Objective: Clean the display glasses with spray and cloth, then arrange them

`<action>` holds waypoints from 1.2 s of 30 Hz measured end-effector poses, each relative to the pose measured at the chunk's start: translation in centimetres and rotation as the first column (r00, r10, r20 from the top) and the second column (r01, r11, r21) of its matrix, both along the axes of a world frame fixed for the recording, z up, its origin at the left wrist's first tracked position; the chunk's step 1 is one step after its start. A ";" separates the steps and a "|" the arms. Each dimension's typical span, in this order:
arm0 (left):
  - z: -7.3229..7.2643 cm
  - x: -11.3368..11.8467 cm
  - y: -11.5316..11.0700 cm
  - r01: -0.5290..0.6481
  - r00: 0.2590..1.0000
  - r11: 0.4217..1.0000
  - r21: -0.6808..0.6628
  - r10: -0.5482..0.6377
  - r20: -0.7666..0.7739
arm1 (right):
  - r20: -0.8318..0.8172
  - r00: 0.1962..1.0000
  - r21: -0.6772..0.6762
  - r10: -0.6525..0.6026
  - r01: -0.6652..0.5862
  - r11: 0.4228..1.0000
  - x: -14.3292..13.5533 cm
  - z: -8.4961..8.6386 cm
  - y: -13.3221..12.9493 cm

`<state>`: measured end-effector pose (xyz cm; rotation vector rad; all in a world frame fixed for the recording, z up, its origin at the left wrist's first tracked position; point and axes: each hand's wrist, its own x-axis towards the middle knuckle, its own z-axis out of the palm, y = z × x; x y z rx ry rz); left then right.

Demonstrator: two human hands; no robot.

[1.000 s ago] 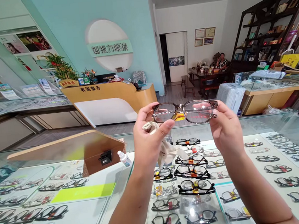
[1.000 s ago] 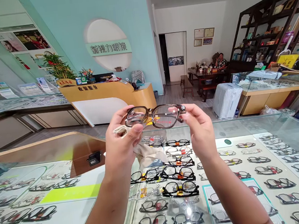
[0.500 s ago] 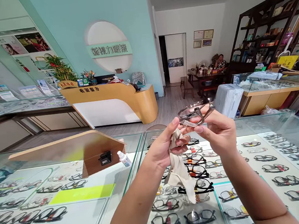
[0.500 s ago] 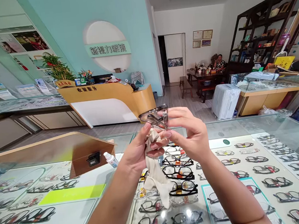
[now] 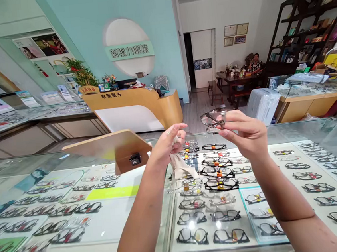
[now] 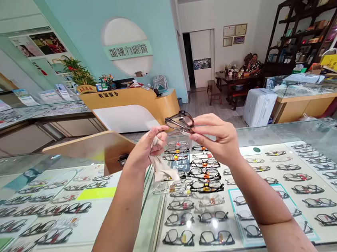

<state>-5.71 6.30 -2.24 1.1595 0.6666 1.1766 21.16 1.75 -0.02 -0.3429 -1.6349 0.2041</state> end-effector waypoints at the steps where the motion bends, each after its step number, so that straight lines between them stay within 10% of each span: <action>1: -0.9 -1.4 0.7 -0.042 0.999 0.998 -0.038 0.043 0.031 | 0.029 1.000 -0.021 -0.003 0.003 1.000 -0.5 -0.4 0.4; 5: -5.9 -6.4 3.1 -0.074 0.976 0.966 -0.249 0.122 0.182 | 0.288 0.957 -0.165 0.005 0.044 0.985 -3.1 -3.1 3.2; 9: -11.4 -9.7 4.0 0.018 0.975 0.933 -0.359 0.063 0.213 | 0.717 0.697 -0.254 -0.004 0.266 0.930 -5.7 -6.5 5.5; 14: -16.1 -11.2 4.6 0.170 0.973 0.885 -0.433 -0.081 0.218 | 0.877 0.479 -0.227 0.023 0.373 0.900 -8.1 -10.0 6.4; 24: -19.2 -12.7 6.7 0.418 0.896 0.799 -0.431 -0.284 0.342 | 0.982 0.187 -0.123 0.034 0.485 0.866 -11.3 -13.6 6.6; 36: -20.7 -13.8 7.6 0.489 0.842 0.759 -0.431 -0.282 0.460 | 0.995 0.076 -0.095 0.064 0.523 0.847 -12.5 -14.4 5.7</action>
